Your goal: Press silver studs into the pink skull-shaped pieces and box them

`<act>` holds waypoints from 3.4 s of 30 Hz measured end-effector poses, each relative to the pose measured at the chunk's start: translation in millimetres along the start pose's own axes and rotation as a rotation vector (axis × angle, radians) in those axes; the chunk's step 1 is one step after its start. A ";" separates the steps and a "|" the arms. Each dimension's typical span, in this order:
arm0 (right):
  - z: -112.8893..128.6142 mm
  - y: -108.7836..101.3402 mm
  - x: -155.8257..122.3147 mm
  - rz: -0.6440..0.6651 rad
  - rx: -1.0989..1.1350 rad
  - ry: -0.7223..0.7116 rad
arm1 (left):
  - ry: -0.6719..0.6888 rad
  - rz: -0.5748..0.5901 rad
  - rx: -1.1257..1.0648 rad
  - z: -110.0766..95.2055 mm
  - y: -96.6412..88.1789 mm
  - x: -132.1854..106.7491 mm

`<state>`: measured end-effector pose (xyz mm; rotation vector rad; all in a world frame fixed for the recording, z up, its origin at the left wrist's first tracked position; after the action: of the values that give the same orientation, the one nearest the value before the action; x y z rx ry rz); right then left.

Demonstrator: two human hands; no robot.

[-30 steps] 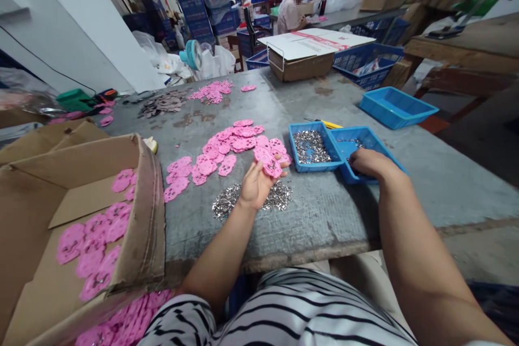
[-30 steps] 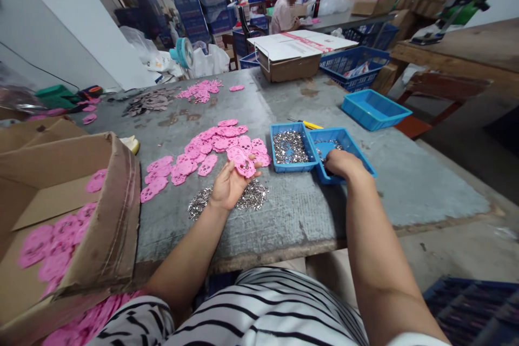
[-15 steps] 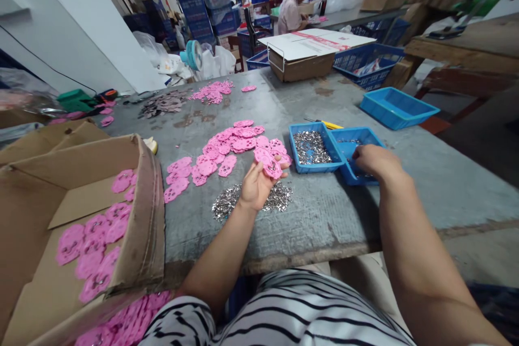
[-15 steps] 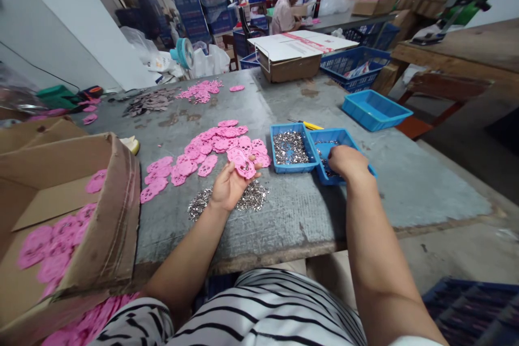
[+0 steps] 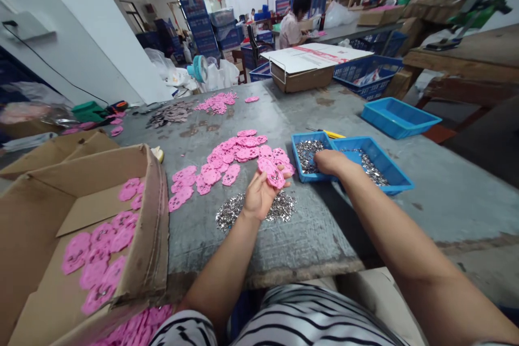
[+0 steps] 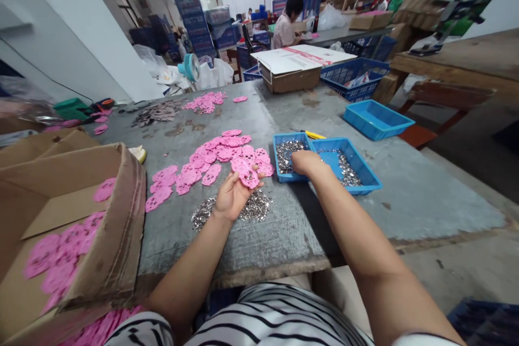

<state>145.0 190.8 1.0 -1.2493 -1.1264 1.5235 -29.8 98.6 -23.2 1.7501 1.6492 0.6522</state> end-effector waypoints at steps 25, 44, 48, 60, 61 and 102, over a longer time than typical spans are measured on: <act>31.6 5.2 -43.5 -0.048 0.953 -0.085 | 0.043 -0.060 -0.026 -4.7 -6.8 1.9; 42.8 34.8 -49.4 -0.164 1.435 -0.157 | 0.085 -0.087 0.149 -3.7 -10.0 2.1; 49.9 35.3 -57.7 -0.200 1.554 -0.096 | 0.145 -0.150 0.404 3.3 -13.1 2.7; 45.5 45.0 -48.7 -0.203 1.464 -0.060 | 0.214 -0.263 0.805 12.9 -14.4 12.7; 44.5 46.3 -46.7 -0.196 1.474 -0.052 | 0.213 -0.263 0.830 13.2 -14.8 13.0; 55.0 44.7 -65.7 -0.327 1.700 -0.182 | 0.433 0.173 0.474 -12.0 7.4 -11.3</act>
<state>97.3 109.9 -22.0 0.2386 0.1322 1.5779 -34.6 88.7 -8.8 2.2229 2.0896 0.8120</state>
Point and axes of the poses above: each hand's wrist, its own x-axis towards the middle knuckle, its own y-axis out of the palm, z = x × y, the point moved 8 cm from there along x, towards the middle knuckle, and after that the axes turned 1 degree about y, right-handed, at the moved point
